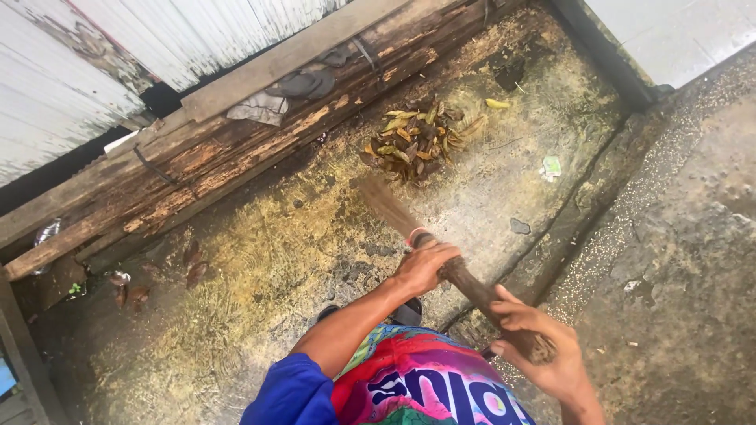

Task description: Sweeping leaves and debris into a pile using a broom on an outdoor concrete surface.

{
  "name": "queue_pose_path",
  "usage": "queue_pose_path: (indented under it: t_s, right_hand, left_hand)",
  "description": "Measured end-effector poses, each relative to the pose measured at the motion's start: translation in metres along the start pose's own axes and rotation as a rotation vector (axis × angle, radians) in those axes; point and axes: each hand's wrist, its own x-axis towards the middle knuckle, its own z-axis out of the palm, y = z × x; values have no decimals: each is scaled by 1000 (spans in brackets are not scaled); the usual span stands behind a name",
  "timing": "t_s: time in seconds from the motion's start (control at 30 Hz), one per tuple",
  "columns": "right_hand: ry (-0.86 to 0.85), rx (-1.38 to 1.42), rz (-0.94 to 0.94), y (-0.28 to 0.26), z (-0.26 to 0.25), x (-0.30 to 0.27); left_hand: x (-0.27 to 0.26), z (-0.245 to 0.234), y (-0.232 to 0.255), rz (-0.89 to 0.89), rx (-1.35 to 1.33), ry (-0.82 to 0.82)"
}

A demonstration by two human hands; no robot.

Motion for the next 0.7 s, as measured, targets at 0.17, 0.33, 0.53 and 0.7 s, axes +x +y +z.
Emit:
queue_pose_path:
  t_s: [0.17, 0.33, 0.53, 0.7]
  right_hand:
    - [21, 100, 133, 54, 5, -21]
    - [80, 51, 93, 56, -14, -26]
    - [96, -46, 36, -1, -31, -20]
    - [34, -80, 56, -31, -15, -17]
  left_hand:
    - [14, 44, -46, -89, 22, -111]
    - [43, 31, -1, -118, -106, -190]
    - [57, 32, 10, 132, 58, -32]
    - [13, 17, 4, 188, 80, -8]
